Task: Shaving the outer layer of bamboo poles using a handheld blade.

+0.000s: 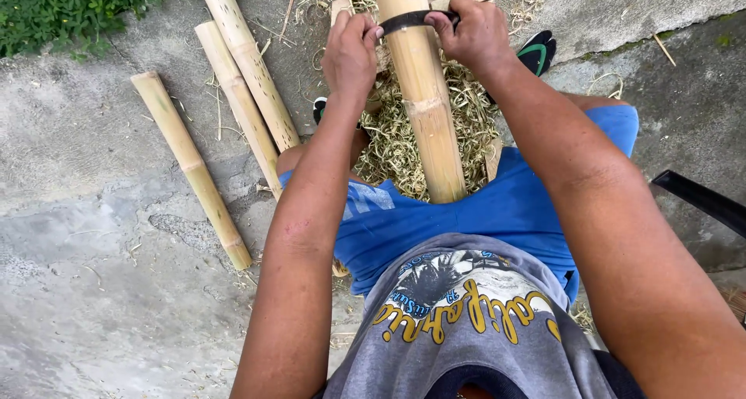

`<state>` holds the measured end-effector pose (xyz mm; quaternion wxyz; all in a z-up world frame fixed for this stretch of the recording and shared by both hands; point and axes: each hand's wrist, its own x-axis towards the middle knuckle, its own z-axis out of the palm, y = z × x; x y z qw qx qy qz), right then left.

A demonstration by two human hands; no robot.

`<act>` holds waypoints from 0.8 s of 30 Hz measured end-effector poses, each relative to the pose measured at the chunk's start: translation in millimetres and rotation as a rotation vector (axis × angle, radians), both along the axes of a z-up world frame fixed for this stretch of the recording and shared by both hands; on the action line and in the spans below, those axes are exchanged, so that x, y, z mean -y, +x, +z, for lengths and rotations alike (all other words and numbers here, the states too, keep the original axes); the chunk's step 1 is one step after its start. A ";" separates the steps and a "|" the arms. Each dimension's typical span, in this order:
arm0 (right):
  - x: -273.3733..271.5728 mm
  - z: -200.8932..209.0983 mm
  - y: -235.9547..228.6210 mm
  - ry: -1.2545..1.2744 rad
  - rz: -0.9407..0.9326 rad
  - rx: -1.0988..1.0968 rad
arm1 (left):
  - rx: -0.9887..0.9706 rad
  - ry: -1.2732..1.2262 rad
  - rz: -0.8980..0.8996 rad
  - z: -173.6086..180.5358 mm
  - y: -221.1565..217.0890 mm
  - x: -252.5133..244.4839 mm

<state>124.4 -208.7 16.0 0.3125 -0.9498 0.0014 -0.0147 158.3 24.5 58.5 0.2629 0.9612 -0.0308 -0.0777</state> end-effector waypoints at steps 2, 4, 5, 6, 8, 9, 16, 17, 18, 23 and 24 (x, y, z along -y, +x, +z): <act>1.9 -5.7 -12.7 -0.026 0.054 0.177 | 0.019 0.017 -0.009 2.7 -14.6 -0.5; 2.4 -8.3 -23.1 -0.017 0.053 0.110 | 0.023 0.018 -0.026 9.4 -24.2 -0.3; 2.3 -9.5 -29.7 -0.010 0.050 0.045 | 0.029 0.017 -0.045 12.6 -30.3 -0.6; 1.9 -7.9 -38.2 -0.010 0.052 0.044 | 0.028 0.017 -0.044 16.6 -38.5 -1.1; 4.1 -5.1 -47.7 -0.018 0.026 -0.093 | 0.009 -0.011 -0.064 23.8 -47.1 0.9; 4.6 -3.1 -57.7 -0.019 0.027 -0.094 | 0.007 -0.012 -0.063 25.3 -57.5 0.1; 5.3 25.1 -122.6 0.036 0.023 -0.170 | -0.169 -0.041 -0.089 32.1 -123.8 -5.6; 4.2 36.9 -129.1 0.072 -0.011 -0.377 | -0.336 -0.014 -0.075 30.8 -130.6 -7.9; 7.2 39.7 -134.5 0.065 -0.009 -0.371 | -0.329 -0.020 -0.073 30.6 -142.3 -7.5; 15.3 35.2 -129.9 -0.035 0.062 -0.460 | -0.220 -0.134 0.047 38.0 -151.3 5.8; 13.4 33.3 -117.1 -0.032 0.065 -0.464 | -0.224 -0.130 0.050 36.8 -136.0 7.8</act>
